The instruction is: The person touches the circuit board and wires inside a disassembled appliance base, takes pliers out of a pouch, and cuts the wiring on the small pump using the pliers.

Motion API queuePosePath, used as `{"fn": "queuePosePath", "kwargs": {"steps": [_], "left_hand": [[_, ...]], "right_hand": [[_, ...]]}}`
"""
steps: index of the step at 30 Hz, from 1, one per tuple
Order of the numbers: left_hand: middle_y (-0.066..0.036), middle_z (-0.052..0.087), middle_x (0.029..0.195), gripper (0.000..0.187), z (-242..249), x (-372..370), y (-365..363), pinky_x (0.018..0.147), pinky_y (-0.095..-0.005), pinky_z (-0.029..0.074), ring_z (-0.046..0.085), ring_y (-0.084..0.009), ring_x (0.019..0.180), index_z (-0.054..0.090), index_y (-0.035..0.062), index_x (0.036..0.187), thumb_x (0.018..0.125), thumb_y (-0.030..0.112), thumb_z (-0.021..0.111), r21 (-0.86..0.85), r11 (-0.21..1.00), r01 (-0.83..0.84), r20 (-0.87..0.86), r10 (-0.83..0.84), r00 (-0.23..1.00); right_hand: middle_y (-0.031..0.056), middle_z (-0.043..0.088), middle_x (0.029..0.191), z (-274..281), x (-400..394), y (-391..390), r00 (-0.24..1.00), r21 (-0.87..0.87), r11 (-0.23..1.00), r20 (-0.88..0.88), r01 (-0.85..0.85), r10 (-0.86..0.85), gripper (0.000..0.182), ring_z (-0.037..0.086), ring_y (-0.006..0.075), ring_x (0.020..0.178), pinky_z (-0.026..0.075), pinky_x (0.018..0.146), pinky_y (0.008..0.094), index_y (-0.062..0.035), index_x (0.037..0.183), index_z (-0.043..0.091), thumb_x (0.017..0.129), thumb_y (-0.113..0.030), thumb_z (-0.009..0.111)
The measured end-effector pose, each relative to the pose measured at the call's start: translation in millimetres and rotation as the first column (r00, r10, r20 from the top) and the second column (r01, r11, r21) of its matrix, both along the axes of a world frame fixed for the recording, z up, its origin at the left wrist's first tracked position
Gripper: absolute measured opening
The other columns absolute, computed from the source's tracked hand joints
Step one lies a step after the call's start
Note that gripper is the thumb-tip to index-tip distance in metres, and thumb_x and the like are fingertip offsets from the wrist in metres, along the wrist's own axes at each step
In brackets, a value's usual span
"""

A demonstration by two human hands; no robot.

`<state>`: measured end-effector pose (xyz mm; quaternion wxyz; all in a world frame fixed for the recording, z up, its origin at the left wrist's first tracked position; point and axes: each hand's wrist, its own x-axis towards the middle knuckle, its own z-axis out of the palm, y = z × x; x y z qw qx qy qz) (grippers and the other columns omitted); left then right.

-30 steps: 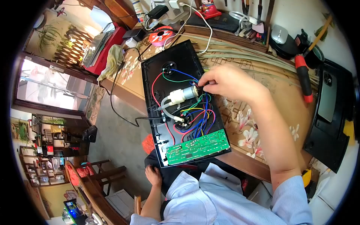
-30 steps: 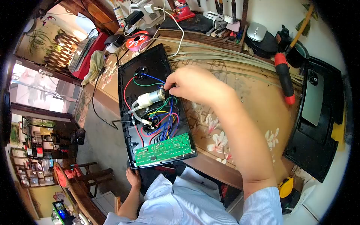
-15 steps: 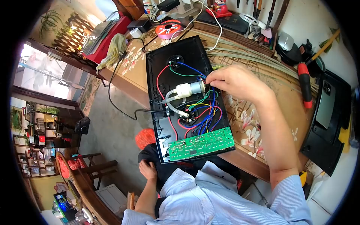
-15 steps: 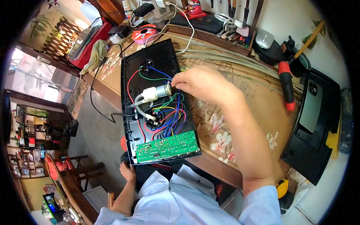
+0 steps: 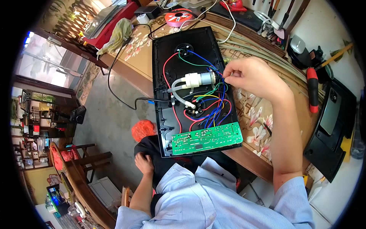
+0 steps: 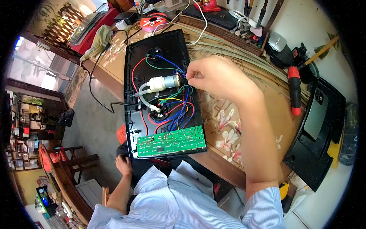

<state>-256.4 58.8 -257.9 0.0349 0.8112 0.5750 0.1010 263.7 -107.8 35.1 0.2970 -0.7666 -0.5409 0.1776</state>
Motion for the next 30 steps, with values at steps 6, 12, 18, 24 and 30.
{"fn": "queuePosePath", "kwargs": {"steps": [6,12,18,24,30], "left_hand": [[-0.016,0.06,0.104,0.022,3.4,2.7,-1.0,0.086,-0.0486,0.044,0.055,-0.0393,0.099,0.058,0.0037,0.101,0.084,0.017,0.062,0.018,1.0,0.0,0.006,0.0,1.0],[-0.016,0.061,0.107,0.025,-0.8,-1.1,0.4,0.087,-0.0485,0.044,0.056,-0.0394,0.1,0.059,0.0034,0.104,0.085,0.018,0.062,0.007,1.0,0.0,0.0,0.0,1.0],[-0.016,0.062,0.105,0.024,1.3,1.6,0.7,0.089,-0.0451,0.047,0.059,-0.0349,0.099,0.059,0.0023,0.105,0.085,0.014,0.063,0.027,1.0,-0.012,-0.008,0.013,1.0],[-0.006,0.064,0.101,0.015,103.9,43.3,16.7,0.086,-0.0275,0.048,0.059,-0.0115,0.093,0.06,-0.0017,0.109,0.096,0.002,0.058,-0.324,0.946,0.027,0.732,0.233,0.641],[-0.015,0.065,0.11,0.025,244.5,129.6,-23.8,0.092,-0.0371,0.049,0.063,-0.0268,0.099,0.061,-0.0011,0.112,0.089,0.008,0.065,0.261,0.857,0.445,0.623,-0.501,0.6]], "right_hand": [[0.0093,0.066,0.07,11.2,-3.0,-5.9,0.997,-0.117,0.992,-0.077,-0.035,0.026,0.02,0.061,0.0191,0.064,0.048,0.061,0.0342,-0.0003,0.088,0.071,0.081,-0.019,0.073],[0.0108,0.071,0.076,31.4,-15.8,-7.8,0.988,-0.284,0.953,-0.134,-0.107,0.071,0.025,0.066,0.0192,0.068,0.052,0.066,0.0325,-0.0003,0.088,0.074,0.08,-0.023,0.074],[0.0108,0.071,0.075,33.4,-17.2,-9.5,0.985,-0.336,0.932,-0.144,-0.134,0.09,0.023,0.066,0.0191,0.069,0.052,0.066,0.0325,-0.0004,0.088,0.074,0.08,-0.022,0.073],[0.0116,0.067,0.072,19.8,-5.1,-10.9,0.994,-0.165,0.986,-0.105,0.025,-0.042,0.02,0.062,0.0199,0.066,0.049,0.063,0.0349,0.0001,0.091,0.071,0.082,-0.018,0.07],[0.0129,0.067,0.076,6.3,0.5,-6.7,0.995,-0.078,0.993,-0.032,0.093,-0.096,0.021,0.064,0.0219,0.07,0.051,0.067,0.0354,0.0006,0.093,0.07,0.082,-0.017,0.069]]}}
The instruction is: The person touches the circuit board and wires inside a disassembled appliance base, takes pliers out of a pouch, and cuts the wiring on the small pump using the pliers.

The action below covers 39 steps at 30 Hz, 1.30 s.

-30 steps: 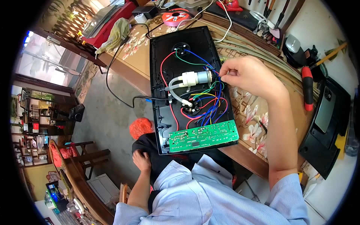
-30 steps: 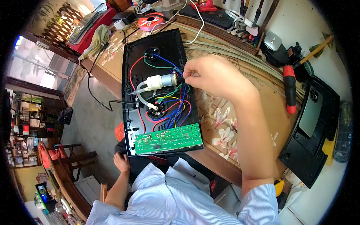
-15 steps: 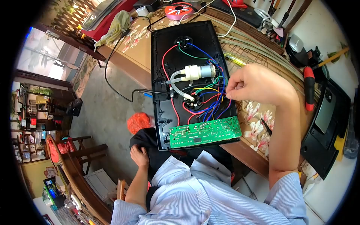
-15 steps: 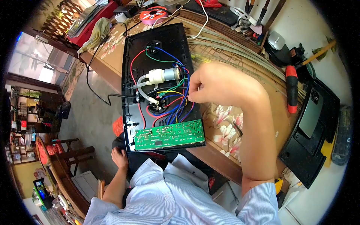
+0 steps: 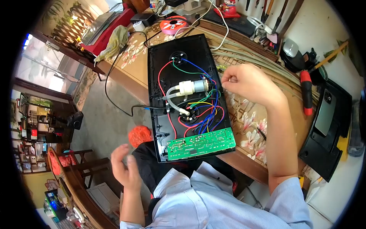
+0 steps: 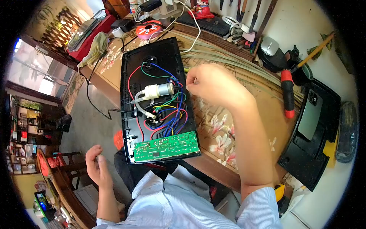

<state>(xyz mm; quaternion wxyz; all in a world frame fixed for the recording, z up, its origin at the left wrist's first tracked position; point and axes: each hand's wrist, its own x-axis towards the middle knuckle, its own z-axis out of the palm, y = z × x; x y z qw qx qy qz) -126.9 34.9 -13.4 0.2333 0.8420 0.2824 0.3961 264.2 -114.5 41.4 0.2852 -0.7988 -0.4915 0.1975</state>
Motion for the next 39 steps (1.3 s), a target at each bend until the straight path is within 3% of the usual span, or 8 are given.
{"fn": "queuePosePath", "kwargs": {"steps": [1,3,6,13,23,30,33,39], "left_hand": [[-0.015,0.065,0.11,0.025,14.7,11.0,-9.7,0.092,-0.0371,0.049,0.063,-0.0268,0.099,0.061,-0.0011,0.112,0.089,0.008,0.065,0.006,1.0,0.005,0.001,-0.005,1.0],[-0.02,0.064,0.119,0.037,36.0,33.3,-27.3,0.097,-0.0434,0.048,0.062,-0.0359,0.107,0.062,-0.0006,0.113,0.083,0.016,0.074,0.047,0.953,0.299,-0.197,-0.284,0.938],[-0.019,0.063,0.123,0.049,43.3,54.4,-39.5,0.1,-0.0493,0.045,0.06,-0.0392,0.115,0.06,0.0009,0.12,0.082,0.026,0.078,0.031,0.906,0.423,-0.324,-0.391,0.862],[-0.019,0.062,0.125,0.063,36.2,74.2,-44.8,0.104,-0.052,0.041,0.055,-0.0407,0.123,0.054,0.0019,0.13,0.081,0.033,0.079,0.019,0.894,0.448,-0.478,-0.385,0.789],[-0.017,0.064,0.123,0.058,37.1,80.4,-48.1,0.107,-0.0545,0.038,0.055,-0.0403,0.123,0.054,0.0028,0.13,0.084,0.031,0.076,0.05,0.893,0.448,-0.572,-0.342,0.746],[-0.02,0.061,0.128,0.062,37.9,84.0,-47.5,0.11,-0.0538,0.036,0.054,-0.0401,0.125,0.057,0.0003,0.129,0.091,0.049,0.065,0.037,0.888,0.459,-0.605,-0.346,0.717],[-0.021,0.061,0.128,0.066,41.1,86.4,-47.7,0.11,-0.0551,0.035,0.055,-0.04,0.124,0.056,-0.0001,0.128,0.091,0.054,0.062,0.025,0.879,0.476,-0.631,-0.355,0.689],[-0.02,0.061,0.124,0.068,36.9,91.5,-48.6,0.108,-0.0557,0.037,0.057,-0.0383,0.119,0.056,0.0001,0.127,0.091,0.057,0.059,0.044,0.87,0.49,-0.639,-0.353,0.683]], "right_hand": [[0.0134,0.068,0.077,-1.6,1.9,-0.9,1.0,0.0,1.0,0.006,0.011,-0.011,0.021,0.065,0.0225,0.071,0.051,0.068,0.0358,0.0006,0.093,0.07,0.082,-0.017,0.069],[0.0136,0.069,0.078,-4.0,4.2,-0.2,1.0,0.021,1.0,0.007,0.008,-0.009,0.021,0.066,0.0234,0.072,0.051,0.069,0.0361,0.0003,0.094,0.07,0.082,-0.017,0.069],[0.0138,0.07,0.081,-6.7,4.3,3.1,1.0,0.06,0.998,-0.025,0.005,-0.003,0.021,0.067,0.0248,0.075,0.052,0.07,0.0364,-0.0005,0.096,0.071,0.083,-0.016,0.068],[0.0149,0.073,0.089,-31.7,8.6,10.1,0.997,0.125,0.99,-0.032,-0.067,0.072,0.024,0.07,0.0276,0.081,0.054,0.076,0.0371,-0.0055,0.104,0.074,0.083,-0.017,0.068],[0.0131,0.073,0.089,-36.4,11.1,9.0,0.986,0.202,0.965,0.05,-0.165,0.158,0.02,0.069,0.0314,0.086,0.054,0.078,0.0414,-0.0119,0.103,0.075,0.087,-0.02,0.067],[0.0139,0.072,0.093,-46.3,13.4,10.8,0.994,0.292,0.951,0.001,-0.102,0.106,0.019,0.068,0.0334,0.089,0.053,0.078,0.0426,-0.0098,0.101,0.071,0.089,-0.022,0.064],[0.0145,0.072,0.093,-38.6,21.3,4.4,1.0,0.238,0.971,-0.001,0.014,-0.014,0.02,0.068,0.0343,0.089,0.053,0.079,0.0422,-0.0083,0.101,0.07,0.089,-0.022,0.064],[0.0155,0.073,0.092,-31.9,24.6,0.6,0.994,0.137,0.987,-0.061,-0.085,0.094,0.023,0.07,0.0312,0.087,0.054,0.079,0.0408,-0.0053,0.101,0.073,0.086,-0.021,0.065]]}}
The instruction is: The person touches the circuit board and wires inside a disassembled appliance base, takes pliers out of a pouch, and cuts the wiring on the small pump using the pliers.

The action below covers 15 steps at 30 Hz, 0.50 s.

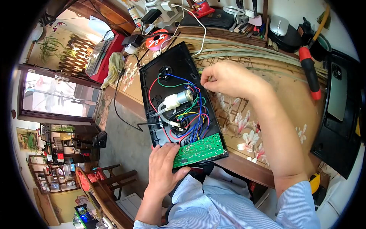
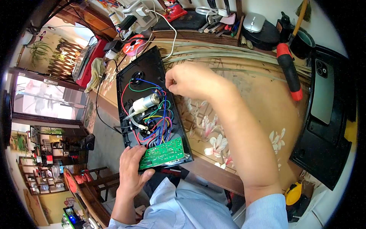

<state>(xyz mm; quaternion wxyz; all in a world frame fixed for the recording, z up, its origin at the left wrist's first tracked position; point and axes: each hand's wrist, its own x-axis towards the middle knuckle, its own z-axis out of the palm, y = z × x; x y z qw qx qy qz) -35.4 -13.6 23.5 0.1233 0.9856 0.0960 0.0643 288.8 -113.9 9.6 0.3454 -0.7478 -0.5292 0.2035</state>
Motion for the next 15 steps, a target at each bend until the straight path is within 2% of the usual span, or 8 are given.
{"fn": "queuePosePath", "kwargs": {"steps": [2,4,10,15], "left_hand": [[-0.02,0.062,0.122,0.067,-1.1,1.4,0.0,0.107,-0.0557,0.038,0.058,-0.0377,0.117,0.056,0.0003,0.127,0.092,0.057,0.059,0.006,1.0,0.004,0.003,-0.004,1.0],[-0.017,0.062,0.12,0.063,-1.6,2.5,0.2,0.104,-0.0558,0.04,0.058,-0.0366,0.114,0.054,0.0048,0.129,0.085,0.046,0.071,0.026,0.999,0.02,0.026,-0.021,0.999],[-0.015,0.062,0.115,0.058,-4.8,3.2,1.8,0.101,-0.056,0.044,0.06,-0.0354,0.107,0.055,0.0044,0.127,0.089,0.046,0.066,0.026,0.998,0.049,0.122,-0.052,0.991],[-0.015,0.062,0.113,0.057,-9.3,-1.5,2.2,0.098,-0.0552,0.046,0.061,-0.0343,0.104,0.057,0.003,0.125,0.091,0.049,0.063,0.001,0.998,0.058,0.224,-0.057,0.973]], "right_hand": [[0.0156,0.073,0.092,-0.3,-2.0,0.8,0.999,-0.01,1.0,-0.036,-0.014,0.013,0.024,0.07,0.0306,0.086,0.054,0.079,0.0406,-0.0051,0.101,0.073,0.085,-0.021,0.065],[0.0155,0.073,0.091,-3.3,-2.6,2.8,0.999,0.014,0.999,0.018,-0.03,0.029,0.025,0.07,0.0304,0.085,0.054,0.079,0.0397,-0.006,0.103,0.074,0.085,-0.02,0.065],[0.0156,0.074,0.091,-4.9,-7.6,6.5,0.996,-0.016,0.999,0.089,-0.029,0.03,0.026,0.071,0.0301,0.085,0.055,0.078,0.0387,-0.0074,0.103,0.075,0.085,-0.022,0.063],[0.0154,0.074,0.091,-3.3,-10.3,7.2,0.998,-0.048,0.999,0.047,-0.026,0.029,0.027,0.071,0.03,0.085,0.055,0.078,0.0388,-0.0075,0.102,0.075,0.084,-0.023,0.063]]}}
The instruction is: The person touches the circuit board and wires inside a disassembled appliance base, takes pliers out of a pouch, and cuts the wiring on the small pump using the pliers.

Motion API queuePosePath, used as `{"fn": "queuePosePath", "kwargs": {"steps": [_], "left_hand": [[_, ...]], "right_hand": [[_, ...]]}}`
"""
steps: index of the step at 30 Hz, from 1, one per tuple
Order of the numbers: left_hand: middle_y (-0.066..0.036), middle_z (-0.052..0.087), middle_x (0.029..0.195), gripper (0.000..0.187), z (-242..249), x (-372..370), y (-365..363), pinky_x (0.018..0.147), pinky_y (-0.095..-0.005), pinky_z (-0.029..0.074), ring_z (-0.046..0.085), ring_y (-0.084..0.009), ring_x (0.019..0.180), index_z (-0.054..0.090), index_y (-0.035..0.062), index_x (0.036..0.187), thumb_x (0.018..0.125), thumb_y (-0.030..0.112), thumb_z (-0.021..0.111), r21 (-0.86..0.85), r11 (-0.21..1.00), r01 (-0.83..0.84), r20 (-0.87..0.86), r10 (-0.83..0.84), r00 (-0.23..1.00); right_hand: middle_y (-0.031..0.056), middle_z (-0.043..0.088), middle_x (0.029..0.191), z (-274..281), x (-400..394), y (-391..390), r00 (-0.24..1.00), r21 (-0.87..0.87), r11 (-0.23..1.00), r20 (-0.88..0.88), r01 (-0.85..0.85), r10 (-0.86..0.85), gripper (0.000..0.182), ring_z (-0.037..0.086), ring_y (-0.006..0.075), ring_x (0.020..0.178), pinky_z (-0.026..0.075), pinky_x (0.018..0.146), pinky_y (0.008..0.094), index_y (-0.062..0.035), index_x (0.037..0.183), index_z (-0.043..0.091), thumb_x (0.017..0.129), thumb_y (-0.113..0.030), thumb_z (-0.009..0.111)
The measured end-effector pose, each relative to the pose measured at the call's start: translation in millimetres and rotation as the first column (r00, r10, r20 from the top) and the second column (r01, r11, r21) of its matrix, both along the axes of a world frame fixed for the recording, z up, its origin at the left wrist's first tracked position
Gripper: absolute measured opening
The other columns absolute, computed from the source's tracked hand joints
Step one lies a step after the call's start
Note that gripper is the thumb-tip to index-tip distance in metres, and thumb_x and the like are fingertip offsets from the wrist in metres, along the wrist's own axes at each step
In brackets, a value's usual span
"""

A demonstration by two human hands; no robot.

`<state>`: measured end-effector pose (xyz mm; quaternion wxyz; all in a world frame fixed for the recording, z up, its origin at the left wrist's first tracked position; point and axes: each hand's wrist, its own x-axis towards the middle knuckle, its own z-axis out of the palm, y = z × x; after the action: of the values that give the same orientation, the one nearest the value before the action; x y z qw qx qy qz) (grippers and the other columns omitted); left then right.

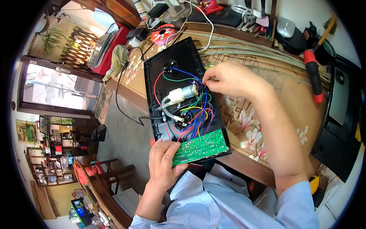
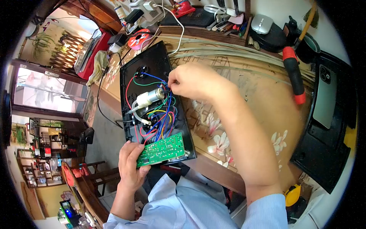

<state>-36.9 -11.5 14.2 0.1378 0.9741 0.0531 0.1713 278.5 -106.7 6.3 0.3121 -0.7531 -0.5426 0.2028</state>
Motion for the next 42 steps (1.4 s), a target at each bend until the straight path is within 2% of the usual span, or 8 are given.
{"fn": "queuePosePath", "kwargs": {"steps": [6,23,27,31,34,35,37,42], "left_hand": [[-0.016,0.063,0.109,0.057,0.0,1.7,7.3,0.095,-0.0528,0.048,0.062,-0.0356,0.1,0.058,0.0016,0.123,0.091,0.049,0.063,-0.011,1.0,0.022,0.041,-0.022,0.999],[-0.016,0.064,0.108,0.052,13.8,7.6,26.1,0.086,-0.0443,0.05,0.061,-0.0355,0.097,0.059,0.0009,0.122,0.093,0.044,0.064,-0.127,0.99,0.065,0.048,-0.059,0.997],[-0.016,0.065,0.104,0.043,23.9,10.9,34.9,0.083,-0.0389,0.049,0.063,-0.032,0.095,0.063,-0.0001,0.118,0.097,0.037,0.061,-0.301,0.952,0.046,0.023,-0.041,0.999],[-0.007,0.068,0.095,0.043,40.8,17.8,38.5,0.083,-0.0303,0.048,0.061,-0.0132,0.089,0.067,-0.0003,0.114,0.106,0.036,0.046,-0.647,0.702,-0.297,-0.237,0.184,0.954],[-0.013,0.072,0.096,0.05,29.2,30.7,56.4,0.082,-0.0302,0.051,0.067,-0.0178,0.089,0.066,-0.0049,0.112,0.106,0.04,0.043,-0.827,0.509,-0.24,-0.175,0.173,0.969],[-0.013,0.072,0.096,0.05,31.9,35.3,57.4,0.082,-0.0302,0.051,0.067,-0.0178,0.089,0.066,-0.0049,0.112,0.106,0.04,0.043,-0.824,0.515,-0.237,-0.169,0.176,0.97],[-0.015,0.071,0.096,0.051,38.5,42.2,59.0,0.081,-0.0307,0.052,0.068,-0.0203,0.087,0.065,-0.0068,0.112,0.106,0.039,0.044,-0.927,0.23,-0.296,-0.255,0.193,0.948],[-0.015,0.071,0.094,0.047,44.0,55.3,63.8,0.079,-0.032,0.054,0.069,-0.0216,0.081,0.064,-0.0075,0.112,0.106,0.037,0.047,-0.952,-0.011,-0.307,-0.3,0.243,0.922]], "right_hand": [[0.0142,0.071,0.081,-4.5,0.7,2.3,0.999,0.044,0.999,0.02,0.024,-0.025,0.026,0.067,0.0275,0.071,0.051,0.066,0.0382,-0.0051,0.101,0.073,0.085,-0.024,0.064],[0.0113,0.069,0.076,3.1,-2.1,3.1,0.999,0.017,0.999,-0.03,0.04,-0.04,0.026,0.065,0.0227,0.068,0.05,0.066,0.0359,-0.0044,0.101,0.072,0.085,-0.024,0.065],[0.0116,0.07,0.077,0.7,-1.9,3.3,0.999,0.034,0.999,-0.031,0.039,-0.038,0.026,0.066,0.023,0.07,0.051,0.067,0.0361,-0.0037,0.102,0.071,0.086,-0.024,0.065],[0.0123,0.07,0.079,-1.0,-2.1,3.5,0.998,0.044,0.998,-0.045,0.055,-0.053,0.027,0.066,0.0233,0.072,0.052,0.068,0.0361,-0.0032,0.102,0.071,0.086,-0.024,0.065],[0.0128,0.071,0.08,1.5,-3.2,3.7,0.996,0.009,0.998,-0.059,0.066,-0.065,0.026,0.067,0.0239,0.072,0.052,0.07,0.036,-0.0033,0.102,0.071,0.086,-0.023,0.066],[0.0128,0.071,0.08,1.5,-3.0,4.0,0.996,0.017,0.998,-0.055,0.064,-0.063,0.026,0.067,0.0239,0.072,0.052,0.07,0.036,-0.0033,0.102,0.071,0.086,-0.023,0.066],[0.013,0.071,0.081,0.8,-2.6,4.6,0.997,0.015,0.998,-0.051,0.057,-0.056,0.024,0.067,0.0236,0.073,0.052,0.07,0.0356,-0.0032,0.102,0.071,0.086,-0.021,0.066],[0.0127,0.071,0.08,4.7,-2.7,3.9,0.996,0.071,0.994,-0.045,0.082,-0.079,0.023,0.067,0.0213,0.072,0.052,0.068,0.0343,-0.0019,0.101,0.071,0.087,-0.019,0.066]]}}
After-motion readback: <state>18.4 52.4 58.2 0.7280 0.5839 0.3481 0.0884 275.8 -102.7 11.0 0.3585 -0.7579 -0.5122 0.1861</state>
